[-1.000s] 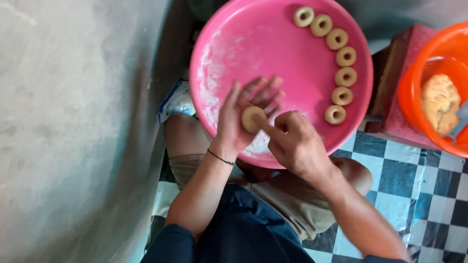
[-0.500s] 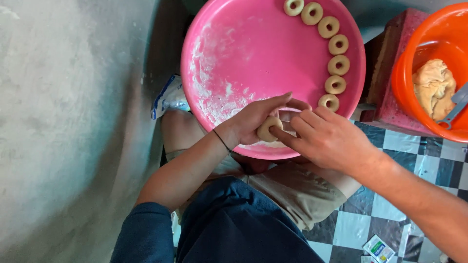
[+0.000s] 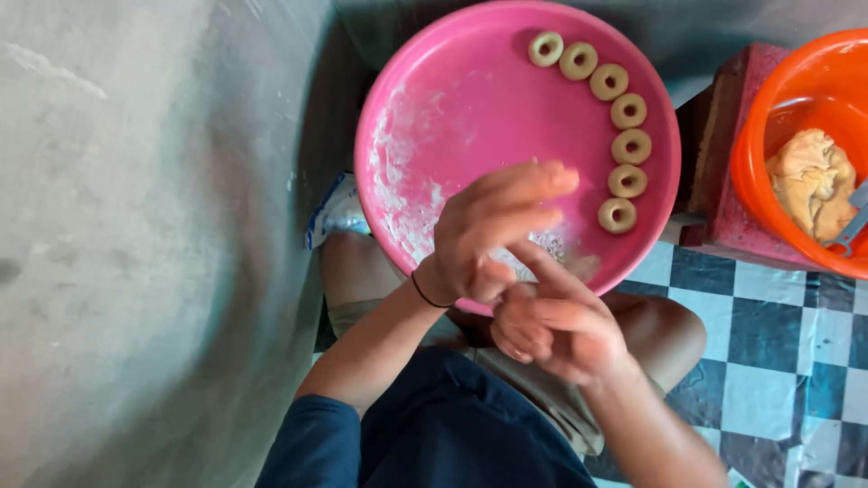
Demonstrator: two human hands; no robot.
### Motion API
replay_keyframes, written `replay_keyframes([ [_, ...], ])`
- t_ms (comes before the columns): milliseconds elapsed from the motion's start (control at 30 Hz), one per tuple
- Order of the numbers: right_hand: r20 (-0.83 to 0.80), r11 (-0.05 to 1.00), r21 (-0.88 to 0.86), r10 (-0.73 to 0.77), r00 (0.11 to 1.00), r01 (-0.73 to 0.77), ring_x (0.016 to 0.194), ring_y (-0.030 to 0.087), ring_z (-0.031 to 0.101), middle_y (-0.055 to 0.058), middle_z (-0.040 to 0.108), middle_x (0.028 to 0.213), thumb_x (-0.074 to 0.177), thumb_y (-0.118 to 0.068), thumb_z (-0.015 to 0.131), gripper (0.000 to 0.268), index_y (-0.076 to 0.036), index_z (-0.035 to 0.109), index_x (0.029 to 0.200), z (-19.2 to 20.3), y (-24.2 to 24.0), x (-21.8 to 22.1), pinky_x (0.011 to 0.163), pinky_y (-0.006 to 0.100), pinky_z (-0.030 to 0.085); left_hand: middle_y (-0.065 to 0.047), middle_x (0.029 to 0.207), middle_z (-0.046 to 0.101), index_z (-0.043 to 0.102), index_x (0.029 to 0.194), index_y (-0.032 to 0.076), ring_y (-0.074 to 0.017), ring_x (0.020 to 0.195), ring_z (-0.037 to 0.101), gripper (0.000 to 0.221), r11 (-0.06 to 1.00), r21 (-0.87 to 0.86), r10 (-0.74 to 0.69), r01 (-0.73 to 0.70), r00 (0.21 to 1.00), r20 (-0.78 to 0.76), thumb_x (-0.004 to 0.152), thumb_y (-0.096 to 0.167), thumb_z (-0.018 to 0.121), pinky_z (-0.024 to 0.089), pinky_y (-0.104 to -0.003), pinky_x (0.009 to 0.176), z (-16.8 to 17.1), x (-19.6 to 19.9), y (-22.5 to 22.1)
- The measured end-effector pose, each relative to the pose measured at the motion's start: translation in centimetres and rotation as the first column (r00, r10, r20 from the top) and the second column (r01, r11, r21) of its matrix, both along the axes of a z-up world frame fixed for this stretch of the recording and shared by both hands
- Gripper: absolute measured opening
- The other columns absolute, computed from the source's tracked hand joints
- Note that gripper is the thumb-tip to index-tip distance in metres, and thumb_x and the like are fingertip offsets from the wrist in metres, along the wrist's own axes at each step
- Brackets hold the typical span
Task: The person is taking small portions of dough, rolling them into balls, and then shaping them into rings before placing them on a tray.
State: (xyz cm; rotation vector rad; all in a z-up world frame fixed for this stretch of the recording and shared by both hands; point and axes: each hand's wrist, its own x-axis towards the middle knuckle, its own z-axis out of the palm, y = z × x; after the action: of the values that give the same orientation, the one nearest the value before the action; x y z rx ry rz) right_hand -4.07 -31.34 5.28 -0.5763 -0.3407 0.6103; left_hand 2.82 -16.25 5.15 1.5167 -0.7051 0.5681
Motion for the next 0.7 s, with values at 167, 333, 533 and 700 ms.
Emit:
replay_keyframes([
  [167,0.324,0.857,-0.231,-0.379,0.866,0.462,0.063,0.019,0.059,0.011,0.059,0.069,0.098,0.001,0.048,0.063,0.005,0.032,0.159,-0.8,-0.2,1.0,0.066,0.033,0.049,-0.01,0.141,0.066,0.065,0.138,0.011,-0.0227,0.129,0.067,0.064,0.932,-0.351,-0.229,0.086,0.892,-0.39,0.112,0.05,0.023,0.055,-0.026,0.102,0.7,0.6,-0.1],
  [333,0.715,0.179,-0.667,-0.119,0.689,0.723,0.091,0.024,0.068,0.015,0.066,0.106,0.094,-0.011,0.07,0.056,-0.005,0.055,0.148,-0.3,0.0,2.2,0.077,0.033,0.056,-0.027,0.157,0.044,0.048,0.153,0.01,-0.044,0.143,0.045,0.06,0.295,-0.955,-0.827,0.004,0.503,-0.253,0.112,0.053,0.039,0.042,-0.054,0.115,-3.0,0.1,-0.8],
  [533,0.729,0.016,-0.685,0.01,0.685,0.728,0.093,0.027,0.069,0.012,0.061,0.117,0.09,-0.024,0.079,0.047,-0.012,0.066,0.134,-0.7,0.4,3.4,0.074,0.035,0.058,-0.02,0.166,0.033,0.036,0.161,0.017,-0.0354,0.154,0.03,0.07,0.412,-0.906,-0.83,0.093,0.449,-0.332,0.107,0.061,0.04,0.032,-0.054,0.122,-4.0,0.3,-1.2],
  [700,0.49,-0.086,-0.87,-0.054,0.87,0.485,0.087,0.015,0.076,-0.004,0.077,0.101,0.08,-0.032,0.087,0.044,-0.024,0.067,0.118,1.4,0.1,4.2,0.082,0.034,0.055,-0.019,0.156,0.047,0.05,0.151,0.015,-0.0356,0.144,0.045,0.067,0.456,-0.89,-0.799,-0.017,0.434,-0.417,0.104,0.063,0.046,0.042,-0.049,0.113,-4.0,1.0,-1.1],
])
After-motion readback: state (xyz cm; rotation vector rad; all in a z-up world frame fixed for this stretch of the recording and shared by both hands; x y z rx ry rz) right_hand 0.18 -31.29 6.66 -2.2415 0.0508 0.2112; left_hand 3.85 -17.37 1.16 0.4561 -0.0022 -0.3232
